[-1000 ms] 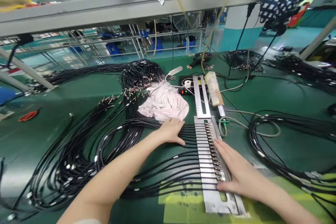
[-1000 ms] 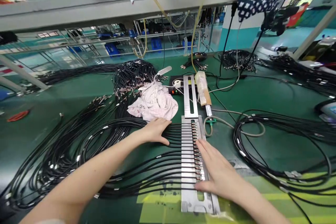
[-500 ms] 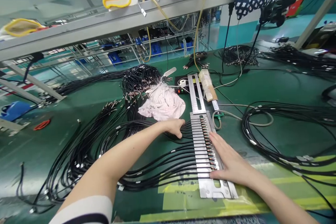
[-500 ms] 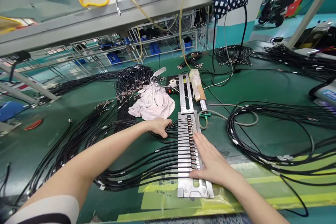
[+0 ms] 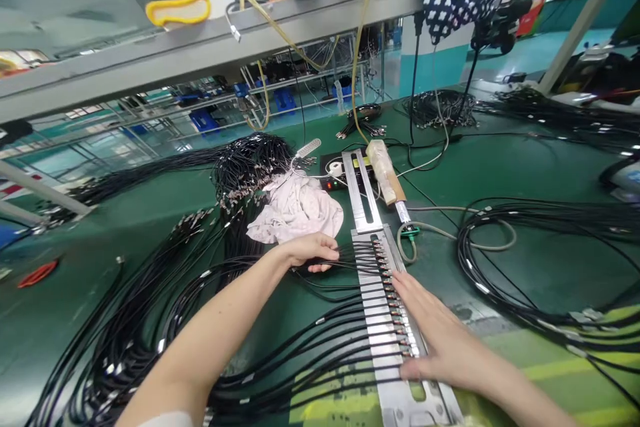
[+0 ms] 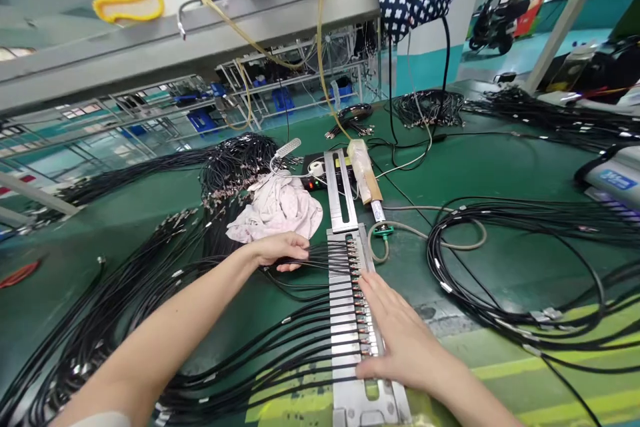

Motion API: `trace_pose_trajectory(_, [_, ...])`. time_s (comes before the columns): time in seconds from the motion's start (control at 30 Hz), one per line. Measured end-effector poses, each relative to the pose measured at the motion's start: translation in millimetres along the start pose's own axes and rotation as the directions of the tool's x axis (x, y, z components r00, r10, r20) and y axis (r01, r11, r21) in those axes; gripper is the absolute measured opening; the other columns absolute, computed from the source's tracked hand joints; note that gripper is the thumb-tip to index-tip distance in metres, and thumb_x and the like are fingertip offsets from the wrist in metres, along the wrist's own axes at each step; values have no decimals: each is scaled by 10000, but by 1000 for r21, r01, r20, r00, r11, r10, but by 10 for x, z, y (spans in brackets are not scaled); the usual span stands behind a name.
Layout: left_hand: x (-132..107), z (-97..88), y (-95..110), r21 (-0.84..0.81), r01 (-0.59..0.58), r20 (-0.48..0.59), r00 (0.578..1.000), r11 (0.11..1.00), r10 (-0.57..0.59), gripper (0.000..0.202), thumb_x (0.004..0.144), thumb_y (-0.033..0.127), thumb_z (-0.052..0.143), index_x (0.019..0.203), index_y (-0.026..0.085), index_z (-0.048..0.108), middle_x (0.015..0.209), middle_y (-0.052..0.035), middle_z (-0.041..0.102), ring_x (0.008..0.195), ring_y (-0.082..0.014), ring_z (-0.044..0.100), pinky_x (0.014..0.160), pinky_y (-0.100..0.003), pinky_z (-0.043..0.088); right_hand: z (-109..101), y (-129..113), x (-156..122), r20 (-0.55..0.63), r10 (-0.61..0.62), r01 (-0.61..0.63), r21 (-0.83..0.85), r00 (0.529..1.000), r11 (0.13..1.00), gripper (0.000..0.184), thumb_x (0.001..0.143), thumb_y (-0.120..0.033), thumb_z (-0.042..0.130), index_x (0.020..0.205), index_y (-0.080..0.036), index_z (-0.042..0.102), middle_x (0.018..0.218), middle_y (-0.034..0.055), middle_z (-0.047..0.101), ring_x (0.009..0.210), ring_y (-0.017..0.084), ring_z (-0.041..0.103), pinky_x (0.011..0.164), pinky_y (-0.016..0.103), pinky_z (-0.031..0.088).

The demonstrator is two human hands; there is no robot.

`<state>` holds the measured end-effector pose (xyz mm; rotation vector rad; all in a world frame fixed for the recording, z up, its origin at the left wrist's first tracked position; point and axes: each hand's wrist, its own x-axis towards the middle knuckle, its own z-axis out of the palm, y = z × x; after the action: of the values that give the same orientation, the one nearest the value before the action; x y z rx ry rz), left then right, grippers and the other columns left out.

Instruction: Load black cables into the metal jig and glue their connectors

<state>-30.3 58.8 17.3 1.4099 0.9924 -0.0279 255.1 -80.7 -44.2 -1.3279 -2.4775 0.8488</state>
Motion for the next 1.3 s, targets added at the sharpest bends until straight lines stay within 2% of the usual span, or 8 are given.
trace_pose_trajectory(0.27, [24, 106, -200, -40, 44, 96, 995, 998, -40, 478, 642, 602, 654, 670, 169, 455, 405, 52, 495, 275, -47, 319, 298, -167, 175, 21, -12, -17, 13, 16, -16, -10, 1000, 1000, 1143, 624, -680, 617, 1461, -204, 2, 1533, 91, -8, 1397, 319, 32, 1125, 473, 178])
trace_pose_trajectory(0.4, [-43, 22, -253, -48, -41, -49, 998, 998, 39, 466, 697, 603, 603, 664, 173, 425, 388, 76, 433, 279, -27, 258, 320, -166, 124, 5, -35, -14, 3, 25, -25, -11, 1000, 1000, 1133, 635, -643, 635, 1460, -209, -8, 1532, 100, 6, 1395, 325, 52, 1121, 478, 191])
trace_pose_trajectory(0.53, [-349, -75, -153, -22, -202, -271, 944, 979, 189, 466, 793, 642, 436, 770, 177, 425, 413, 116, 318, 316, -28, 193, 357, -172, 140, -7, -37, -7, -17, 2, -2, -1, 1000, 1000, 1144, 623, -628, 655, 1461, -212, -3, 1533, 106, 24, 1391, 339, 73, 1111, 492, 218])
trace_pose_trajectory(0.67, [-479, 162, -116, 100, -228, -305, 919, 968, 248, 538, 723, 641, 561, 981, 171, 514, 666, 34, 525, 507, -73, 450, 465, -181, 325, -11, -24, -5, -60, -42, 41, -20, 997, 999, 1147, 641, -630, 643, 1460, -208, -42, 1533, 112, 39, 1392, 332, 83, 1110, 486, 225])
trace_pose_trajectory(0.8, [-386, 600, -168, 644, -82, -207, 938, 761, 276, 844, 481, 557, 792, 1177, 187, 489, 1094, -83, 560, 979, -246, 552, 789, -306, 445, -17, -11, -5, -49, -44, 43, -24, 998, 999, 1161, 639, -664, 625, 1458, -216, -66, 1536, 108, 31, 1397, 317, 70, 1113, 474, 220])
trace_pose_trajectory(0.97, [-312, 870, -105, 839, 229, -278, 960, 493, 27, 516, 644, 544, 680, 990, 180, 559, 915, -73, 649, 851, -272, 620, 693, -317, 470, -32, -14, 3, -73, -72, 71, -20, 995, 997, 1140, 646, -690, 595, 1462, -208, -40, 1536, 118, 29, 1396, 322, 77, 1111, 480, 224])
trace_pose_trajectory(1.17, [-275, 1144, -77, 833, 298, -356, 933, 467, 41, 200, 702, 285, 577, 859, 162, 568, 923, -121, 634, 959, -291, 565, 758, -341, 460, -1, -33, -6, -149, -47, 51, 24, 988, 998, 1159, 626, -662, 633, 1457, -177, -12, 1530, 133, 69, 1397, 297, 106, 1124, 458, 214])
trace_pose_trajectory(1.3, [-299, 1170, -83, 811, 285, -358, 932, 512, 49, 220, 700, 183, 501, 915, 148, 533, 877, -108, 622, 856, -260, 577, 710, -331, 447, 16, -43, -9, -138, 13, -4, 61, 990, 998, 1216, 601, -614, 678, 1452, -147, -55, 1526, 151, 64, 1393, 303, 122, 1122, 454, 225])
